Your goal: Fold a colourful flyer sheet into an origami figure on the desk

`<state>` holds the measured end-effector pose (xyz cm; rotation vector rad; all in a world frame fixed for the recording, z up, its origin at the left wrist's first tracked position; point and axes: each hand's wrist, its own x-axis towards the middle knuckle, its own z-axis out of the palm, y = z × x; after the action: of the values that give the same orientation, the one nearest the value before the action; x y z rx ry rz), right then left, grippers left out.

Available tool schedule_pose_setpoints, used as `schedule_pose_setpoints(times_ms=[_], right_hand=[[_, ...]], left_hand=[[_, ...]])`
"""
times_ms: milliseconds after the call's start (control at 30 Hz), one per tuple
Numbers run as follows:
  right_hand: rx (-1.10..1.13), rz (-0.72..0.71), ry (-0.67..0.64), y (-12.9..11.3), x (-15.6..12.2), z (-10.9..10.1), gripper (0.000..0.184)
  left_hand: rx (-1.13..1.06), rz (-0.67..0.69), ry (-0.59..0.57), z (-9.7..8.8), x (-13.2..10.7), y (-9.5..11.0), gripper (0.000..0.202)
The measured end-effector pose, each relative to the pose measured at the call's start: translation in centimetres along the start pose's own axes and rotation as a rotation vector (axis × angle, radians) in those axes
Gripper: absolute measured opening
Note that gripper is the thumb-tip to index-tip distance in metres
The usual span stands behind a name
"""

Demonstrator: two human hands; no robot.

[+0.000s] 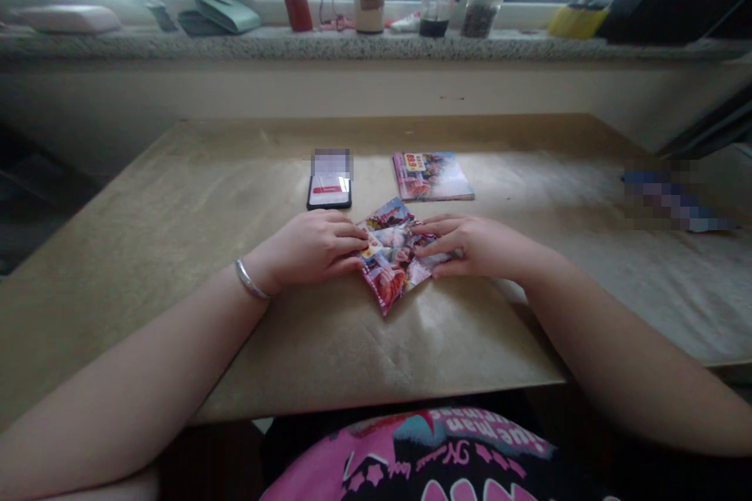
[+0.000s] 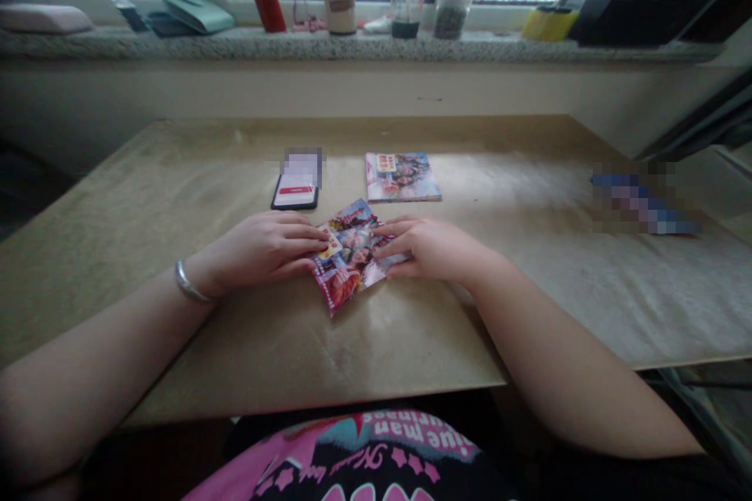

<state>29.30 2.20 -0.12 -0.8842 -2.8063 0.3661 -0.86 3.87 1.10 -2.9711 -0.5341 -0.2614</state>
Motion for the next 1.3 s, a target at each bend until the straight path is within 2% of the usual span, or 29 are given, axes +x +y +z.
schedule_pose_setpoints(times_ms=[100, 167, 300, 533, 733, 933, 1067, 1200, 1300], right_hand=[[-0.040, 0.003, 0.000, 0.1, -0.1, -0.1, 0.036], [-0.062, 0.013, -0.002, 0.0, -0.1, -0.2, 0.035], [-0.080, 0.042, -0.010, -0.2, -0.1, -0.3, 0.034], [-0.090, 0.072, 0.039, -0.1, -0.1, -0.1, 0.030], [-0.114, 0.016, 0.065, -0.2, 0.0, -0.2, 0.023], [-0.211, 0.084, 0.045, -0.3, -0.2, -0.6, 0.020], [-0.281, 0.132, 0.098, 0.1, -0.2, -0.2, 0.025], [-0.176, 0.166, 0.175, 0.9, 0.0, 0.6, 0.030], [-0.038, 0.085, 0.201, 1.4, 0.2, 1.0, 0.030]], left_hand=[[-0.023, -0.047, -0.028, 0.0, 0.4, 1.0, 0.032], [-0.013, -0.137, -0.049, 0.1, 0.6, 1.8, 0.030], [-0.012, -0.216, -0.092, 0.7, 1.1, 3.2, 0.046], [-0.167, -0.135, -0.099, 2.3, 1.4, 3.8, 0.053], [-0.173, -0.184, -0.144, 2.3, 1.5, 3.9, 0.050], [-0.154, -0.179, -0.112, 2.3, 1.6, 4.4, 0.050], [-0.092, -0.260, -0.093, 2.3, 1.9, 5.1, 0.054], [-0.055, -0.340, -0.062, 2.4, 2.2, 5.4, 0.055], [-0.076, -0.358, -0.052, 2.6, 2.3, 5.4, 0.056]])
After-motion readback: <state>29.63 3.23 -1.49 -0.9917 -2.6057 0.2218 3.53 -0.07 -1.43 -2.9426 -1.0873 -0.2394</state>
